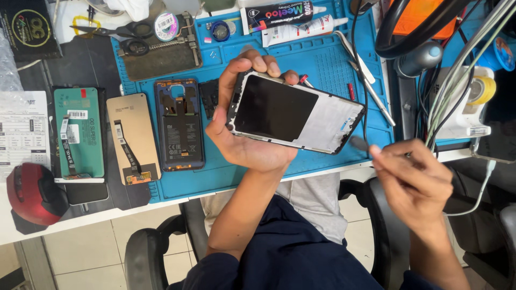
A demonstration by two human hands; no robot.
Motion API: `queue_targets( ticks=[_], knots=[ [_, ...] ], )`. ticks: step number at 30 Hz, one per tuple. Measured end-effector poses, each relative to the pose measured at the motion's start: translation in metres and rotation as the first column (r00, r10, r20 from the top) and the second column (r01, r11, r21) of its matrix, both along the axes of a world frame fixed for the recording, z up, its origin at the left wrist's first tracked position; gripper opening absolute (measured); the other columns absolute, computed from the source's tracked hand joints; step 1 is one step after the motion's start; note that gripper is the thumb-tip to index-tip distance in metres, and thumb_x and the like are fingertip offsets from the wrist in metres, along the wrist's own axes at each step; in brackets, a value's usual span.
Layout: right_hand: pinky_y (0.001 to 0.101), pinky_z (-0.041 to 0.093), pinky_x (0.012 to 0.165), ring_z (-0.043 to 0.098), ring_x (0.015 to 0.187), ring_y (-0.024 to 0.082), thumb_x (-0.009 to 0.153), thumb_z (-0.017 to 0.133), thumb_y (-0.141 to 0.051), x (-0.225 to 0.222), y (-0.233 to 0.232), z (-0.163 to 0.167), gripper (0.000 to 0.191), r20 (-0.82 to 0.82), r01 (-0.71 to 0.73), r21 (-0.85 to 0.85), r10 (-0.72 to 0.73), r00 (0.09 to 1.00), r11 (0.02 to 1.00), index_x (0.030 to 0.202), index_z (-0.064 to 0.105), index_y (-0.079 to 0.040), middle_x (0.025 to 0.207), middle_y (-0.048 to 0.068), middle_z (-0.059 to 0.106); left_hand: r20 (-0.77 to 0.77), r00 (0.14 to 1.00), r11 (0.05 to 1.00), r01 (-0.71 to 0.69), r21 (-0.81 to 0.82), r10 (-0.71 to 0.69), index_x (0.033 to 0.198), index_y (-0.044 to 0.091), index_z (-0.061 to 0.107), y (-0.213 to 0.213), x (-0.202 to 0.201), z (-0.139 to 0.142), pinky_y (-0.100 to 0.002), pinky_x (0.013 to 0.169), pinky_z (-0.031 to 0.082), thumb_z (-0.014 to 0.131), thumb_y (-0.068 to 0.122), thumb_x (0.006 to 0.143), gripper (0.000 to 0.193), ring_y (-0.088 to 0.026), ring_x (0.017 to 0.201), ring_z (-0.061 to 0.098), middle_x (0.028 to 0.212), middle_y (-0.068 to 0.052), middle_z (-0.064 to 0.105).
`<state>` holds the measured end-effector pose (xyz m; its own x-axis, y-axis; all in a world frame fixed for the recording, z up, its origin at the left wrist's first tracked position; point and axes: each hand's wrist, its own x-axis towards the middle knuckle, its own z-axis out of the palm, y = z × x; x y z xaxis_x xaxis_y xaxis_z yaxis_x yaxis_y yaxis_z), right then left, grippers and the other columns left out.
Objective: The person uses a screwdriver to loosen screws on a disassembled smartphone frame, then switches to a plastic pry tool to separate the screen assembly from the frame. The person rotates the device to access different edges while prying.
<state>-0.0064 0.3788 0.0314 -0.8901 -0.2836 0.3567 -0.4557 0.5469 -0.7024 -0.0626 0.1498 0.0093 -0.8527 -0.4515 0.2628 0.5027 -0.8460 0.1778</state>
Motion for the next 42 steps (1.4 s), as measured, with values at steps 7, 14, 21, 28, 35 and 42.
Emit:
queue_targets(
  ticks=[7, 14, 21, 28, 35, 42],
  knots=[
    [0.0212, 0.044, 0.059, 0.059, 0.068, 0.006, 0.088, 0.075, 0.012, 0.007, -0.011, -0.001, 0.036, 0.033, -0.039, 0.129, 0.035, 0.999, 0.991, 0.120, 0.074, -0.004, 0.096, 0.008, 0.063, -0.012, 1.000, 1.000, -0.001, 0.008, 0.001, 0.126, 0.001, 0.059, -0.003, 0.001, 0.002, -0.039, 0.095, 0.045, 0.048, 0.045, 0.106, 0.050, -0.020, 0.104, 0.050, 0.115, -0.011, 0.048],
    [0.0225, 0.040, 0.055, 0.053, 0.065, 0.004, 0.088, 0.074, 0.010, 0.004, -0.010, 0.004, 0.038, 0.054, -0.079, 0.141, 0.072, 0.996, 0.987, 0.121, 0.075, -0.009, 0.095, 0.006, 0.061, -0.012, 1.000, 0.998, -0.010, 0.055, 0.011, 0.128, 0.001, 0.060, 0.001, -0.001, -0.001, -0.039, 0.096, 0.044, 0.047, 0.044, 0.107, 0.050, -0.021, 0.105, 0.049, 0.116, -0.011, 0.049],
    [0.0230, 0.037, 0.053, 0.050, 0.060, 0.003, 0.084, 0.076, 0.010, 0.006, -0.011, 0.006, 0.042, 0.144, -0.126, 0.084, 0.113, 0.983, 0.989, 0.121, 0.074, -0.009, 0.095, 0.005, 0.061, -0.016, 1.000, 0.997, 0.026, 0.077, -0.025, 0.130, 0.001, 0.059, 0.000, -0.001, -0.003, -0.039, 0.097, 0.044, 0.045, 0.046, 0.108, 0.051, -0.021, 0.106, 0.050, 0.116, -0.011, 0.049],
    [0.0265, 0.036, 0.053, 0.049, 0.060, 0.009, 0.084, 0.074, 0.015, 0.003, -0.018, 0.008, 0.044, 0.012, -0.045, 0.266, 0.044, 0.999, 0.963, 0.124, 0.074, -0.004, 0.092, 0.008, 0.058, -0.018, 1.000, 0.998, 0.005, 0.055, -0.004, 0.130, 0.001, 0.059, 0.000, -0.006, -0.006, -0.039, 0.097, 0.044, 0.046, 0.045, 0.106, 0.052, -0.020, 0.106, 0.049, 0.117, -0.011, 0.050],
    [0.0249, 0.040, 0.056, 0.054, 0.065, 0.007, 0.083, 0.072, 0.013, 0.020, -0.033, -0.005, 0.043, 0.099, -0.127, 0.064, 0.120, 0.988, 0.990, 0.123, 0.072, -0.001, 0.096, 0.008, 0.057, -0.001, 0.998, 0.991, 0.058, 0.116, -0.059, 0.129, 0.001, 0.059, 0.007, -0.002, -0.009, -0.039, 0.096, 0.044, 0.048, 0.045, 0.106, 0.051, -0.020, 0.107, 0.049, 0.117, -0.010, 0.050],
    [0.0231, 0.038, 0.054, 0.050, 0.062, 0.004, 0.085, 0.074, 0.012, 0.010, -0.011, -0.006, 0.038, 0.078, -0.097, 0.088, 0.090, 0.993, 0.991, 0.120, 0.074, -0.004, 0.095, 0.006, 0.059, -0.033, 0.999, 0.994, 0.041, 0.103, -0.038, 0.129, 0.002, 0.060, -0.001, -0.003, -0.009, -0.039, 0.097, 0.044, 0.048, 0.044, 0.107, 0.050, -0.020, 0.106, 0.049, 0.117, -0.010, 0.050]
  ],
)
